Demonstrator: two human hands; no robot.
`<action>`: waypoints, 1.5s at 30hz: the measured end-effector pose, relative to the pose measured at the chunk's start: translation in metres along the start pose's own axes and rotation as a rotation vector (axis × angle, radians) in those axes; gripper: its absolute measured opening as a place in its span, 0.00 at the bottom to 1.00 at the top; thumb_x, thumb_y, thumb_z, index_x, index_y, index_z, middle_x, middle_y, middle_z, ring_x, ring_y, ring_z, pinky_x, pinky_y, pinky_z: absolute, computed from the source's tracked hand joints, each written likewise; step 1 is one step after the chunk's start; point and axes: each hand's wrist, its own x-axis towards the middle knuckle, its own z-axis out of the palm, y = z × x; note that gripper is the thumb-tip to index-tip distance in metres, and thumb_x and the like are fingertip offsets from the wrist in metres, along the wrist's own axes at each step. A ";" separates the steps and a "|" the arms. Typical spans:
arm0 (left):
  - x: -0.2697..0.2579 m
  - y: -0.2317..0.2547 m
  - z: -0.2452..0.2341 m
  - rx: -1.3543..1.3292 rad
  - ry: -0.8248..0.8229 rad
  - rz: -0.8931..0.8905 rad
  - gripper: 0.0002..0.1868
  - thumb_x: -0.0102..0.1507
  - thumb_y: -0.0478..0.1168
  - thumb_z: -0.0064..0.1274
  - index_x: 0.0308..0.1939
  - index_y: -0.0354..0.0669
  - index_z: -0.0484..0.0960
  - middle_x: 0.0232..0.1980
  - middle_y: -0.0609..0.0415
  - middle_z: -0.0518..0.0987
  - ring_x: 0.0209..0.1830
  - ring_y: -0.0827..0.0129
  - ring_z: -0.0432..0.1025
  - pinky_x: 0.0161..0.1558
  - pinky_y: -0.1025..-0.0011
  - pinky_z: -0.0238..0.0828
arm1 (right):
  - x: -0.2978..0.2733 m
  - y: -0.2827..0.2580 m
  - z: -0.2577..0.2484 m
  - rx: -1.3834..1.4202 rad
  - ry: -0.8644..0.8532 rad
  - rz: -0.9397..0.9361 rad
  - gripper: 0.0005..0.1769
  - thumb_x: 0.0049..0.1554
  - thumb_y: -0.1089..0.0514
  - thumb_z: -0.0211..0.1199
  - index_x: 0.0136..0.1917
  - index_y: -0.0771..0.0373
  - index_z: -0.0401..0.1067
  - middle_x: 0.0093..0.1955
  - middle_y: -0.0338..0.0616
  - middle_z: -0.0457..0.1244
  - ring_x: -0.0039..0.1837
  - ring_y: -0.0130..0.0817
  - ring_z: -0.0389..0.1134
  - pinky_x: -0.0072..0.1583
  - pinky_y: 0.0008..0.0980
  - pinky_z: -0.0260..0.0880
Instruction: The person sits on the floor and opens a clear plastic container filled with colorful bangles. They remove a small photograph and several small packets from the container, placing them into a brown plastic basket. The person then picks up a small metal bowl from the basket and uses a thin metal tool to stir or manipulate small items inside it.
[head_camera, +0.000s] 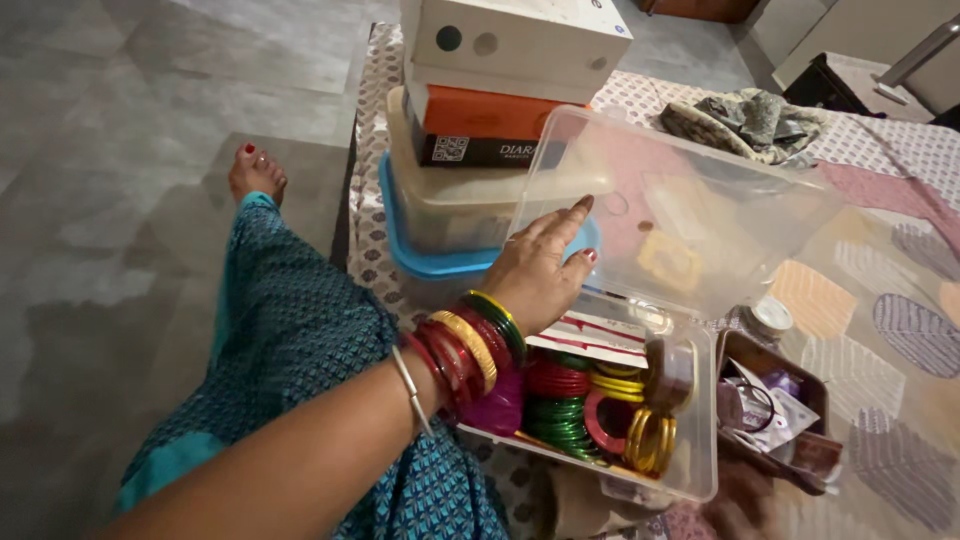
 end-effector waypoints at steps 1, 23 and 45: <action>0.002 -0.004 0.004 0.015 -0.010 -0.011 0.33 0.66 0.47 0.49 0.75 0.43 0.65 0.71 0.38 0.71 0.69 0.46 0.67 0.69 0.57 0.60 | -0.006 0.026 -0.005 -0.018 -0.004 0.087 0.28 0.58 0.65 0.58 0.71 0.71 0.64 0.70 0.60 0.62 0.68 0.44 0.67 0.66 0.39 0.70; -0.012 0.062 0.003 -0.343 -0.326 -0.265 0.33 0.66 0.59 0.45 0.70 0.47 0.72 0.62 0.49 0.81 0.57 0.62 0.78 0.59 0.65 0.74 | -0.026 -0.079 0.024 0.059 -0.086 -0.050 0.34 0.64 0.56 0.53 0.78 0.74 0.52 0.79 0.63 0.51 0.79 0.51 0.55 0.76 0.47 0.57; -0.055 0.022 0.004 -1.414 -0.030 -0.343 0.34 0.72 0.53 0.42 0.74 0.30 0.66 0.71 0.41 0.70 0.70 0.62 0.66 0.71 0.68 0.61 | -0.052 -0.309 0.205 0.157 -0.489 -0.394 0.22 0.69 0.55 0.51 0.70 0.70 0.68 0.69 0.57 0.65 0.68 0.42 0.66 0.66 0.34 0.69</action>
